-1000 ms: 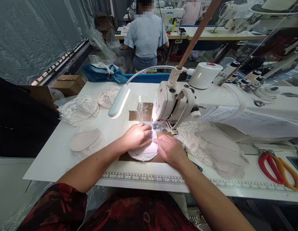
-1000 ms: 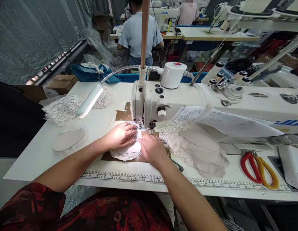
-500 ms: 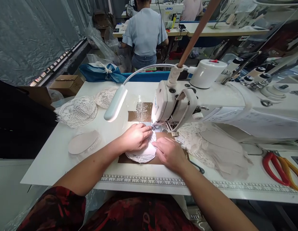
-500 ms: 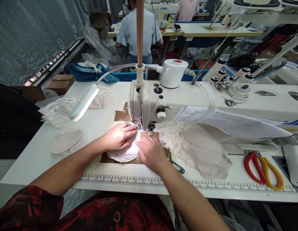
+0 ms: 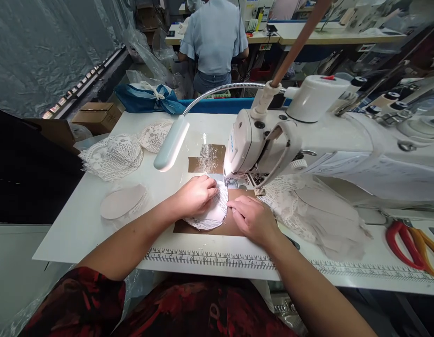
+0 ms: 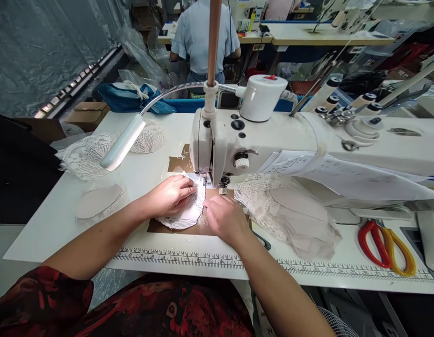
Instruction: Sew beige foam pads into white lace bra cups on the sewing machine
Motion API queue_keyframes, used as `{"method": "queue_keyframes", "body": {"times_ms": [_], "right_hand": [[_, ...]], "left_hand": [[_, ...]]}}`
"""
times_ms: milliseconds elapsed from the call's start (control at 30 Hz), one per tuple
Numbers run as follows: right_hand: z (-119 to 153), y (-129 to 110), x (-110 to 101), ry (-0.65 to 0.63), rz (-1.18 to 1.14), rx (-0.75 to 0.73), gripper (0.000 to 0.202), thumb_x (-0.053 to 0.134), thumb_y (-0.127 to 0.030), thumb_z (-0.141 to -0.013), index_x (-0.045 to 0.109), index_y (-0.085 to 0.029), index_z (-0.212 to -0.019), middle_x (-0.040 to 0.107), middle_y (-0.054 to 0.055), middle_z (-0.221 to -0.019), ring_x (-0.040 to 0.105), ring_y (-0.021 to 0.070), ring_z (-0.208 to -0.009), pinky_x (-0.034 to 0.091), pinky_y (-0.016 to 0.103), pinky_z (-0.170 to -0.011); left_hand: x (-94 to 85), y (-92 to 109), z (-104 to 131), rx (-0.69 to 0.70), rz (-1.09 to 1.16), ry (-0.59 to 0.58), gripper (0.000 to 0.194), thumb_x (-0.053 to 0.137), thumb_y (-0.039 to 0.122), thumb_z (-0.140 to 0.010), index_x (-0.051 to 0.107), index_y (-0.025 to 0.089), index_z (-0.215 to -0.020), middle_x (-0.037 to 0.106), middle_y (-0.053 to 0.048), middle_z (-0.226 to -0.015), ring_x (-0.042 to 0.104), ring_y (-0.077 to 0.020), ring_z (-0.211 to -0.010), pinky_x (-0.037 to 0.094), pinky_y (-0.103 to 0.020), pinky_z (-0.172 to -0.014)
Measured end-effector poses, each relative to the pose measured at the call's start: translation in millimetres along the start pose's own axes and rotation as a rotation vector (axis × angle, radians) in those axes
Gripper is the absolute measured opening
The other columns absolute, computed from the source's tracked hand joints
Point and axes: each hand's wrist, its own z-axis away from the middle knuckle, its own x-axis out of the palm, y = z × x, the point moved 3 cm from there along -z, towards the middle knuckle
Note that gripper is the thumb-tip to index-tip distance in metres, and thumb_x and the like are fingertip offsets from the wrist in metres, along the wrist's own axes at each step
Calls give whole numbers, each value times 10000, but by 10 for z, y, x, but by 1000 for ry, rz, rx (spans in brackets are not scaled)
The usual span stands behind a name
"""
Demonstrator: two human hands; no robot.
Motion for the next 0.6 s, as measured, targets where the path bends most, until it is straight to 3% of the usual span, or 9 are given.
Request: {"method": "queue_keyframes", "body": {"times_ms": [267, 400, 600], "right_hand": [[-34, 4, -17, 19, 43, 73, 305, 437, -148, -890, 700, -166, -1044, 694, 56, -912, 591, 179, -804, 424, 286, -716], [-69, -12, 15, -42, 108, 73, 346, 435, -132, -882, 681, -171, -1122, 675, 63, -936, 552, 188, -786, 395, 300, -704], [-96, -28, 30, -130, 183, 102, 346, 435, -92, -852, 696, -182, -1061, 644, 70, -887, 506, 188, -747, 347, 301, -669]], "left_hand": [[77, 112, 0, 28, 56, -25, 344, 461, 226, -915, 630, 128, -1198, 607, -123, -1130, 527, -252, -968, 439, -376, -857], [84, 108, 3, 60, 47, -11, 355, 458, 234, -919, 621, 115, -1211, 592, -136, -1227, 532, -247, -981, 439, -380, -874], [111, 95, 0, 71, 24, 11, 371, 457, 223, -915, 606, 100, -1231, 590, -147, -1270, 546, -245, -981, 454, -381, -849]]}}
